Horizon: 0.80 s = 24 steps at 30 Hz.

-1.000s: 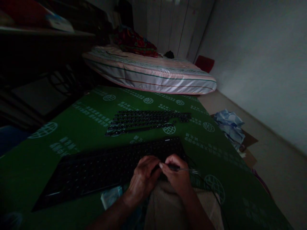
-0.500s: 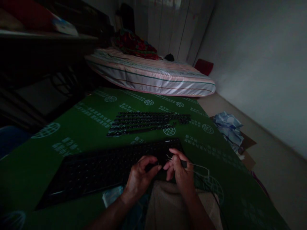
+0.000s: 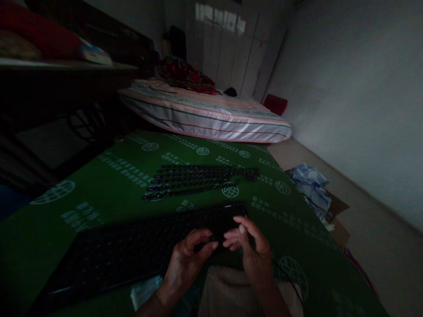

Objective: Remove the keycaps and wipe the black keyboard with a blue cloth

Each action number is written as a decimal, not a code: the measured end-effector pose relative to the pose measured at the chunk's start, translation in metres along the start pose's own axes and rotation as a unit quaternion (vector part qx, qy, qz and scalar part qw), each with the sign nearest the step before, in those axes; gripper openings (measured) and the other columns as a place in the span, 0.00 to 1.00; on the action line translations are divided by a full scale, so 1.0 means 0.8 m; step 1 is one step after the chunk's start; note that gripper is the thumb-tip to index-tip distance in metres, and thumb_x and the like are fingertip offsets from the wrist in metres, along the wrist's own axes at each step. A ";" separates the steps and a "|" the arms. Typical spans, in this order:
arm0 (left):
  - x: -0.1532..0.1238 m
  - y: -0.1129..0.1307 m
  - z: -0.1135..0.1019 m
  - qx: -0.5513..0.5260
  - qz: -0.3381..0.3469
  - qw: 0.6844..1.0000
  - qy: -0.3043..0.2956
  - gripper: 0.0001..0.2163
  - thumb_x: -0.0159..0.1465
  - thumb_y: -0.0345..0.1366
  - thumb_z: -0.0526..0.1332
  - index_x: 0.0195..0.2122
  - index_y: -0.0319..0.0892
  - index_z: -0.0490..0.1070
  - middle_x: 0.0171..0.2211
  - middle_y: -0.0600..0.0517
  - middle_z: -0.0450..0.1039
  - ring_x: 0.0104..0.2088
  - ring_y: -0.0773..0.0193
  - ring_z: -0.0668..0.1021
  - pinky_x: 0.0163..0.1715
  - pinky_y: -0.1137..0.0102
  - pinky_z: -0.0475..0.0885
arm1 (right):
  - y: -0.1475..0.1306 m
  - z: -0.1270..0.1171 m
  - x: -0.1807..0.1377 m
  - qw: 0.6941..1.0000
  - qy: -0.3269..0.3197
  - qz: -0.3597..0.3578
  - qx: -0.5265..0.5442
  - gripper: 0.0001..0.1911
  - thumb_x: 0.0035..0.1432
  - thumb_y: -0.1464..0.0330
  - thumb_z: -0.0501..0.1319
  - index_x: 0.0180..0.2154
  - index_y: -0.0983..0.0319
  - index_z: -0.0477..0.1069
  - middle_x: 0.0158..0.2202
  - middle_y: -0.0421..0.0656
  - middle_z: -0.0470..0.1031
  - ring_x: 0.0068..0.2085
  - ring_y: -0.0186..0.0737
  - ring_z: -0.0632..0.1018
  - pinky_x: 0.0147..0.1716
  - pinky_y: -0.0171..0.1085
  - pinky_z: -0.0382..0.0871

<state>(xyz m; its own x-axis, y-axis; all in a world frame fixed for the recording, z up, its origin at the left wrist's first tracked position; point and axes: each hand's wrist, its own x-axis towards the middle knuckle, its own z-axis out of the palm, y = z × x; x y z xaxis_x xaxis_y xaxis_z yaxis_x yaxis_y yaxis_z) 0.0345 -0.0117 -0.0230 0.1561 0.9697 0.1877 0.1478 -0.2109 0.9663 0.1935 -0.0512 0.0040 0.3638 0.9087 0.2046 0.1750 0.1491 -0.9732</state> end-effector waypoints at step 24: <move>0.005 0.011 -0.018 -0.080 -0.062 0.991 -0.089 0.07 0.56 0.39 0.65 0.31 0.41 0.76 0.29 0.51 0.79 0.32 0.62 0.80 0.33 0.73 0.76 | 0.006 0.018 0.011 0.940 -0.177 -0.248 -0.153 0.09 0.54 0.76 0.59 0.35 0.57 0.71 0.35 0.41 0.79 0.36 0.34 0.79 0.36 0.31 0.73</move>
<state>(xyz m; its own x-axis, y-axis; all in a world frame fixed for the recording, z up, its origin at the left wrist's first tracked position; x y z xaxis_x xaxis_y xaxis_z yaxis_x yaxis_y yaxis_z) 0.0226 -0.0082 -0.0111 0.3188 0.9468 0.0446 0.0217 -0.0543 0.9983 0.1845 -0.0367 -0.0006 -0.1493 0.8383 0.5243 0.5172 0.5181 -0.6812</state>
